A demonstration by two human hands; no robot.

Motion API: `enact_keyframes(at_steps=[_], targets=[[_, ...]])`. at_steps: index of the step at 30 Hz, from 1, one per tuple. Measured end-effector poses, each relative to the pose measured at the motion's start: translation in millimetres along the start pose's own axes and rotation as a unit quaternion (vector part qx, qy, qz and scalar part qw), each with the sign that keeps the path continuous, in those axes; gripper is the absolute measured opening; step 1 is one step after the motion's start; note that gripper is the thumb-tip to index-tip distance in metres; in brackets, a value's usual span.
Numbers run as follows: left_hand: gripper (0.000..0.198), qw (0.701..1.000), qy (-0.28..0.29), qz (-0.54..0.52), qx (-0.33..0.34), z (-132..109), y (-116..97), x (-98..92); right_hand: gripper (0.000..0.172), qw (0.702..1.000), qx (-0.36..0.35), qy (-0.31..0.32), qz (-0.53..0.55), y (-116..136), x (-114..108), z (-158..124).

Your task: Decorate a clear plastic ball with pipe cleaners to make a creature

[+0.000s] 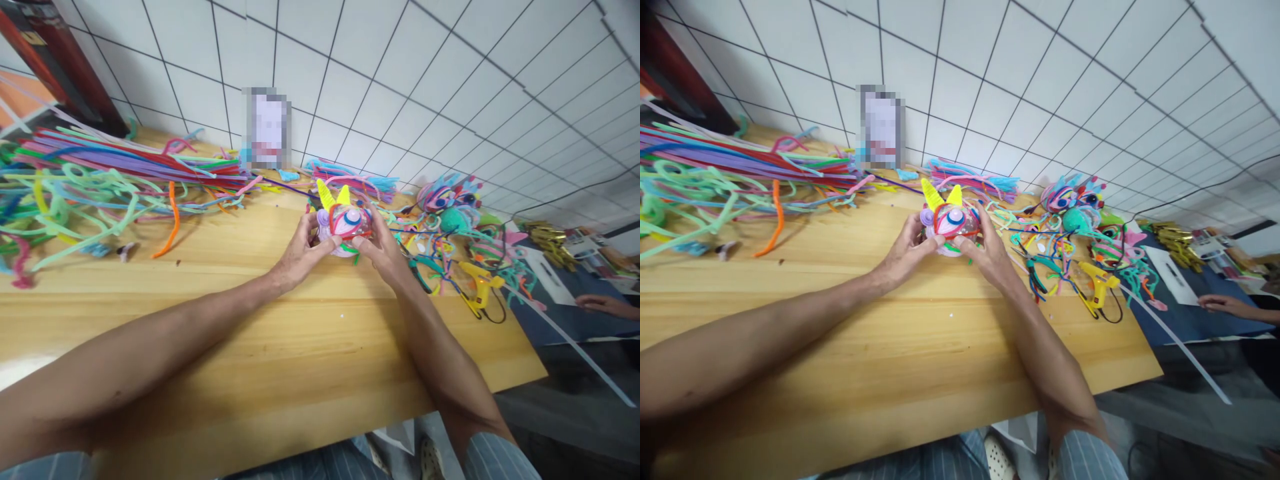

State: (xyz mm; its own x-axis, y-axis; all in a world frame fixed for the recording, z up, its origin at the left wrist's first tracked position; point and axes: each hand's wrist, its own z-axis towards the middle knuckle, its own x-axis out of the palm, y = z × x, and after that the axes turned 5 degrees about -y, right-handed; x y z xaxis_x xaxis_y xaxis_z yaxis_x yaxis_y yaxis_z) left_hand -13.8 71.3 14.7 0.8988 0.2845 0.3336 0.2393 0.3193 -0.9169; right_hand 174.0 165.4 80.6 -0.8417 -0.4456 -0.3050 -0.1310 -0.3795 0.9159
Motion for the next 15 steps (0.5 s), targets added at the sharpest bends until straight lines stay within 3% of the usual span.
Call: enact_keyframes(at_steps=[9,13,15], targets=[[0.072,0.994,0.038,-0.062,-0.080,-0.1,-0.6,1.3,0.100,1.000,0.007,-0.020,-0.006,1.1,6.0,-2.5],[0.066,0.976,0.049,-0.138,-0.161,11.9,-7.4,-8.3,0.105,0.999,0.000,-0.040,-0.001,12.5,-4.5,-2.4],[0.059,0.961,0.077,-0.170,-0.206,18.5,-15.9,-16.8,0.096,0.998,-0.008,-0.069,-0.003,23.9,-13.8,-3.0]])
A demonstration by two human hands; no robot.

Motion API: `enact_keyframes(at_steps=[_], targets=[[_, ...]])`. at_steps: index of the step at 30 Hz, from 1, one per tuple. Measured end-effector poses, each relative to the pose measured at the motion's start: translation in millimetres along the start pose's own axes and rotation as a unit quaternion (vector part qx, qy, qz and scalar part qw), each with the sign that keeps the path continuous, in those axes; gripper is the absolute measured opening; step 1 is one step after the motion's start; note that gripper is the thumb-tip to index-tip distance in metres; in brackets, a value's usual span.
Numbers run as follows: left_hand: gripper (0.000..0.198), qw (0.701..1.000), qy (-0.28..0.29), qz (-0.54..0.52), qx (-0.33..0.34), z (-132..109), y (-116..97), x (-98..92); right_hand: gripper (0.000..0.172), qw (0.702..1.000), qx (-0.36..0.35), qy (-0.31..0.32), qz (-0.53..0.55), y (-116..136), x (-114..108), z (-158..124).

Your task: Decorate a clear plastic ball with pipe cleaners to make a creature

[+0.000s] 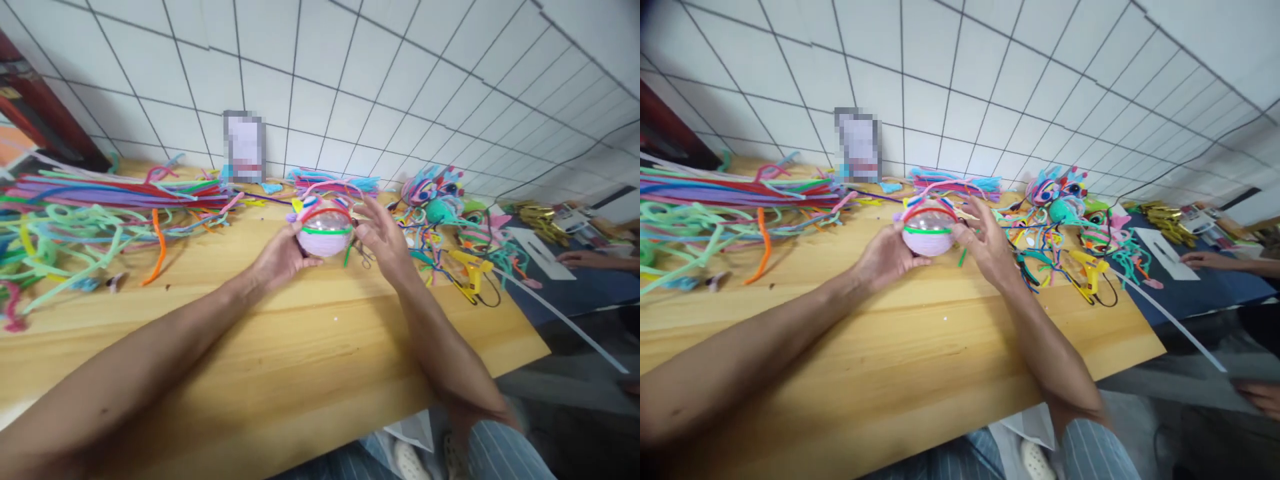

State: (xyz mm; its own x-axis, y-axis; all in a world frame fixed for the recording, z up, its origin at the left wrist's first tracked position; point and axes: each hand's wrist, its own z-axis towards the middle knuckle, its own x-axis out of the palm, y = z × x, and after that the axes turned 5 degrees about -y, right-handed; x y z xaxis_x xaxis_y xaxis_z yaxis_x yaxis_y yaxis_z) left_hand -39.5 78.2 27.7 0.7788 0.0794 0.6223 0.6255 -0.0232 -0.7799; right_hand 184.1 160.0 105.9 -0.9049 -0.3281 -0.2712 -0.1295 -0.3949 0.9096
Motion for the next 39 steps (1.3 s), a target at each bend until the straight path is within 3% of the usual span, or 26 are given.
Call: enact_keyframes(at_steps=[6,13,17,20,26,31,33,37,39], targets=[[0.069,0.999,0.021,0.003,-0.044,-8.3,-27.9,-7.5,0.052,0.984,-0.114,-0.132,-0.045,31.1,-10.3,-10.9],[0.072,0.998,0.020,-0.001,-0.053,-11.4,-28.4,-11.9,0.013,0.927,-0.271,-0.160,-0.202,34.4,-1.2,-22.4],[0.071,0.996,0.036,-0.048,-0.060,-9.9,-27.4,-13.3,0.020,0.871,-0.359,-0.175,-0.287,26.0,6.9,-24.4],[0.075,0.994,0.044,-0.064,-0.073,-9.5,-26.4,-12.7,0.025,0.853,-0.395,-0.145,-0.308,19.6,16.3,-26.3],[0.073,0.995,0.031,-0.055,-0.079,-9.9,-27.7,-12.7,0.023,0.870,-0.402,-0.131,-0.254,4.4,29.3,-27.3],[0.069,0.999,-0.008,-0.042,-0.024,-9.1,-27.3,2.8,0.024,0.918,-0.288,-0.091,-0.258,-8.7,25.0,-19.1],[0.065,0.999,-0.039,-0.025,0.009,-9.3,-22.6,13.3,0.035,0.927,-0.257,-0.077,-0.262,-9.7,22.0,-17.2],[0.056,0.990,-0.127,0.010,0.063,-11.0,-6.1,31.5,0.091,0.928,-0.261,-0.024,-0.263,-6.1,24.8,-20.2],[0.054,0.984,-0.150,0.020,0.090,-13.6,2.5,38.3,0.110,0.924,-0.271,0.020,-0.270,-6.8,30.3,-23.5]])
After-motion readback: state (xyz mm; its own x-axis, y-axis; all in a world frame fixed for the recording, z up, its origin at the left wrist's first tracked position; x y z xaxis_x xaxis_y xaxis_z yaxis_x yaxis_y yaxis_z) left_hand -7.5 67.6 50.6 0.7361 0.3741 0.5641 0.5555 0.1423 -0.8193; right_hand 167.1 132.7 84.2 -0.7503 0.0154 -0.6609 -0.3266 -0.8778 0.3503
